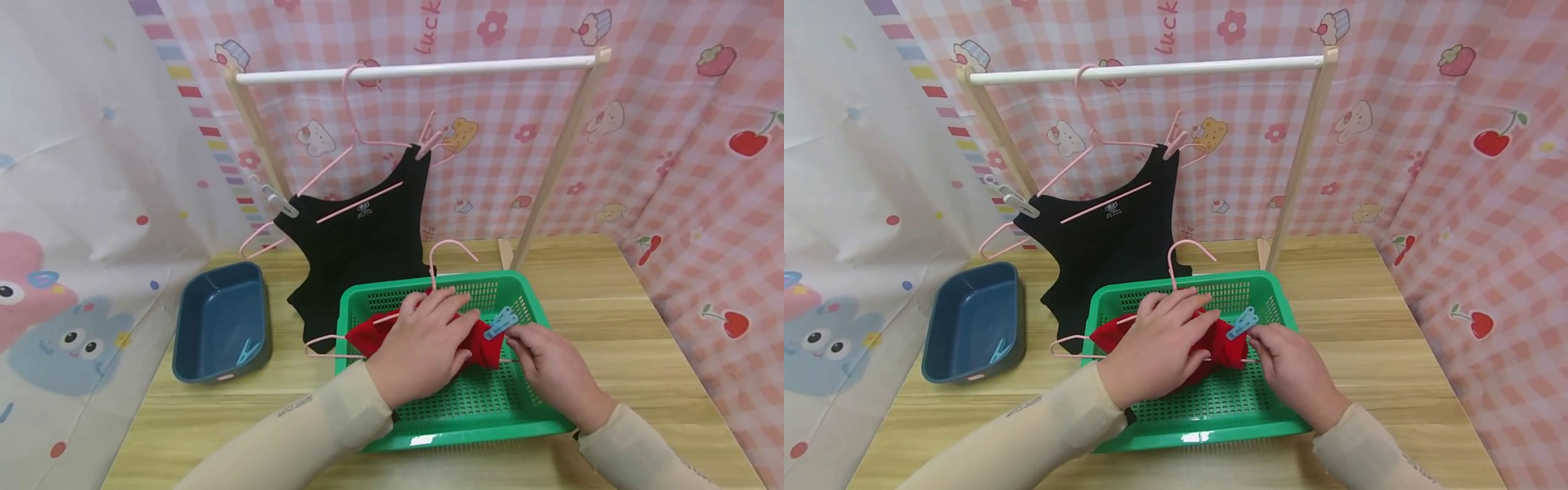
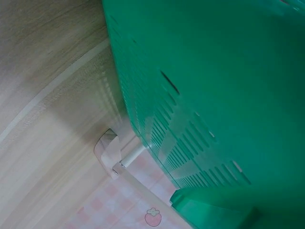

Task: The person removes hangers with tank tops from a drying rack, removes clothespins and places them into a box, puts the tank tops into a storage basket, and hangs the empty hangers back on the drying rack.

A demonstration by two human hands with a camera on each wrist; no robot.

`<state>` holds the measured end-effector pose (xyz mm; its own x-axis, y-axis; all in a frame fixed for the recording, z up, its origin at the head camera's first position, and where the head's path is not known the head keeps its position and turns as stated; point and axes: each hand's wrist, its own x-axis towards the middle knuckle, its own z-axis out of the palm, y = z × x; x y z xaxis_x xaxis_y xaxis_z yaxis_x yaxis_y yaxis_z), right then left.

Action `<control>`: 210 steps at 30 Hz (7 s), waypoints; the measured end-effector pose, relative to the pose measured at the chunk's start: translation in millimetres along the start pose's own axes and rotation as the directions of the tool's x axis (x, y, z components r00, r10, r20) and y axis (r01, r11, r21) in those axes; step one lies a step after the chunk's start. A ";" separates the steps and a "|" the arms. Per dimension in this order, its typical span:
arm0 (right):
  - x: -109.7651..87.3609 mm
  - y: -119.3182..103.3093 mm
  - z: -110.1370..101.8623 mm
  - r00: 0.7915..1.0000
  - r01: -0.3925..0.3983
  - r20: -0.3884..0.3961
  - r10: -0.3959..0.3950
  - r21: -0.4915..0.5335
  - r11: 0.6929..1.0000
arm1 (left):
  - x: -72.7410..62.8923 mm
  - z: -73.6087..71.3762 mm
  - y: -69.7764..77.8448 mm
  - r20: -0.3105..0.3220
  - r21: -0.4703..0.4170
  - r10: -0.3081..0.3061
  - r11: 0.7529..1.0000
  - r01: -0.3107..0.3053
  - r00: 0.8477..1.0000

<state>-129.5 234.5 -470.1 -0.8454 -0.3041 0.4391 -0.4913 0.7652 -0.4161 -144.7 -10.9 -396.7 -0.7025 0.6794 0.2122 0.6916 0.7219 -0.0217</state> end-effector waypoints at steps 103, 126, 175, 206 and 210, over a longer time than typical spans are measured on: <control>-0.8 -2.4 2.7 0.997 0.042 -0.062 -0.042 -0.007 0.999 | 40.0 22.5 22.3 0.064 -0.114 0.028 0.993 -0.021 0.998; -1.4 0.3 -1.1 1.000 -0.009 0.017 0.010 -0.058 0.998 | 39.0 21.0 20.3 -0.005 -0.080 0.097 0.992 -0.097 0.995; -3.0 2.1 0.3 0.997 -0.051 0.062 0.053 -0.040 0.998 | -49.9 -13.0 -50.3 -0.126 -0.261 -0.005 0.965 -0.029 0.992; -5.7 3.0 0.6 0.996 -0.067 0.059 0.069 -0.047 0.997 | -148.5 5.1 -151.9 -0.175 -0.124 -0.367 0.929 0.350 0.913; -5.7 2.9 0.8 0.996 -0.070 0.059 0.073 -0.046 0.996 | -156.4 7.8 -161.0 -0.207 -0.116 -0.400 0.916 0.384 0.893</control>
<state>-126.2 238.0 -474.4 -0.8900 -0.2805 0.3593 -0.4204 0.8099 -0.4090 -147.5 -232.4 -434.1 -0.8694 0.2902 0.4000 0.3833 0.9068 0.1754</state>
